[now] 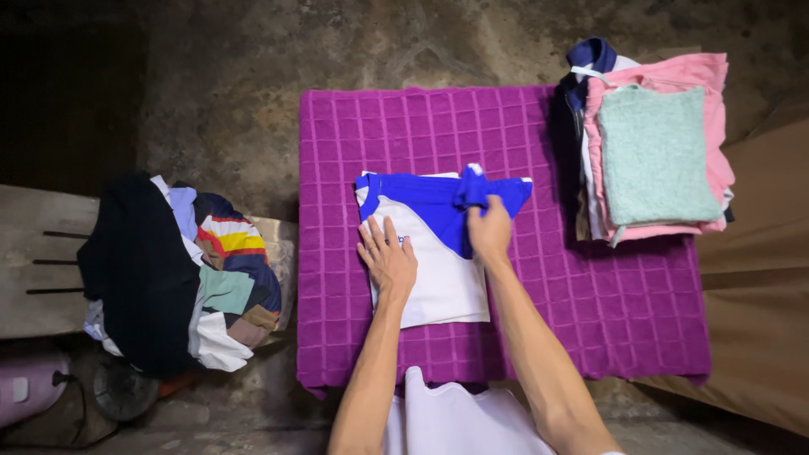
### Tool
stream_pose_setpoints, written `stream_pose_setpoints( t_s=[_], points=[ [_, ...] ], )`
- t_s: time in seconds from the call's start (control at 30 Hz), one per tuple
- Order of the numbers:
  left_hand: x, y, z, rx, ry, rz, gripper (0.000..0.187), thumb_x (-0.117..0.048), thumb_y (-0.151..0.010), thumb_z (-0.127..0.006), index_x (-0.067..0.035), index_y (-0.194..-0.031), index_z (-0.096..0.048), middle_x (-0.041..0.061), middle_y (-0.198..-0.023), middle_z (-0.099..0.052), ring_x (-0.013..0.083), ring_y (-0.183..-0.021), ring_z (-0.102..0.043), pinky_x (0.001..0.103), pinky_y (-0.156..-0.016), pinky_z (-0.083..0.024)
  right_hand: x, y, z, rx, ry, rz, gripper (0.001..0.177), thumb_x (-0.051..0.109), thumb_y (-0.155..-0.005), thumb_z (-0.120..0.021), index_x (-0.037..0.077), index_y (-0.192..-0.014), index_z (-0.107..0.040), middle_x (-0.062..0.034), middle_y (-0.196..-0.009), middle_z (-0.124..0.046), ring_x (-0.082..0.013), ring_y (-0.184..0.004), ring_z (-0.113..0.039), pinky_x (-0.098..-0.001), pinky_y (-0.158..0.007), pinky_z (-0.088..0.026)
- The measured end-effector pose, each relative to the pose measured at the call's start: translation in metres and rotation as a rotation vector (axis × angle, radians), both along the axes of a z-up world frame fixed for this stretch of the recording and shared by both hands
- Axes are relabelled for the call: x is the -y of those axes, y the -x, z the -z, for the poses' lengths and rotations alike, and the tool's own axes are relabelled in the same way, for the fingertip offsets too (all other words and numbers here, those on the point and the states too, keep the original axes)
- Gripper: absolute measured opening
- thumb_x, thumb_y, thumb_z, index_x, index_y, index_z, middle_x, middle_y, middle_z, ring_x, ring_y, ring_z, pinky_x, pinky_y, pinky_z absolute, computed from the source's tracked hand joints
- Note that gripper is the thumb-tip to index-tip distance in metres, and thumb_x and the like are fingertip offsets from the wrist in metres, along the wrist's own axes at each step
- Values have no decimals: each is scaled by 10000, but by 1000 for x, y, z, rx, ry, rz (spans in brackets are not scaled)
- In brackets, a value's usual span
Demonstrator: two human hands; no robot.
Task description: The person folds several t-shirts one by one on a purple checkered tablecloth. They smooth each shirt, fold the sides and bottom, and place the folded shirts into a neat stack on the right side of the table.
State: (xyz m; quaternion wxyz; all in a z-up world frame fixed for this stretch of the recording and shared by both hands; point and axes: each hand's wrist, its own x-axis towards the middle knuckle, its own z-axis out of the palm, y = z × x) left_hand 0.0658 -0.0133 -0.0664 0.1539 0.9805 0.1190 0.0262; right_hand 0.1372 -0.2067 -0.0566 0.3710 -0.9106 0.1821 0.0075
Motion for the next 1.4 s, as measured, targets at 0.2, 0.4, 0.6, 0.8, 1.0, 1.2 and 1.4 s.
stream_pose_setpoints(
  t_s=[0.2,0.4,0.6,0.8,1.0,1.2,1.4],
  points=[
    [-3,11,17,77,-27,29,665,-407,-1046,-455,-82,-1608,-310,235,-1681,-194,426,-1560,-147,607,-1215,-185,66,7,37,233,-846,638,342,178,-878,-670,51,-1175,-558,-97,-946,-685,-229,-731,-685,-456,-601,-542],
    [-2,10,14,59,-44,35,668,-404,-1044,-453,-83,-1611,-304,235,-1682,-186,425,-1560,-135,609,-1207,-190,88,2,12,-167,-1066,513,334,366,-878,-668,73,-1038,-689,-76,-829,-687,-154,-546,-645,-270,-448,-523],
    [-5,10,9,57,-39,39,668,-403,-1043,-456,-86,-1609,-298,234,-1679,-188,424,-1559,-136,608,-1203,-193,70,-2,-1,-369,-695,324,374,394,-868,-817,66,-1018,-718,-45,-827,-669,-132,-629,-607,-274,-548,-498],
    [-6,10,0,68,30,32,667,-399,-1034,-483,-79,-1596,-320,233,-1670,-203,426,-1552,-157,607,-1193,-199,87,-2,-13,130,-1213,479,241,133,-846,-695,33,-1062,-656,-80,-848,-694,-187,-634,-675,-318,-533,-545],
    [-16,-18,10,73,295,-210,840,-369,-849,-754,32,-1492,-391,289,-1553,-316,424,-1364,-384,554,-1120,-332,89,39,-28,260,-1098,509,123,137,-954,-632,38,-1018,-599,-87,-799,-627,-193,-610,-631,-321,-483,-485],
    [-77,-88,16,-261,1093,-427,590,-230,-762,-849,43,-1227,-610,169,-1109,-699,287,-993,-688,454,-899,-540,-36,157,-21,-850,-1381,-61,421,371,-1005,-530,76,-1295,-604,-111,-1089,-739,-253,-827,-778,-396,-594,-573],
    [-61,-84,-46,-566,1586,-235,345,-136,-840,-689,-51,-1173,-664,83,-1015,-729,206,-871,-724,408,-738,-576,-140,186,-25,-800,-1961,103,766,670,-965,-530,57,-1425,-518,-118,-1311,-684,-248,-1124,-688,-434,-965,-577]
  ],
)
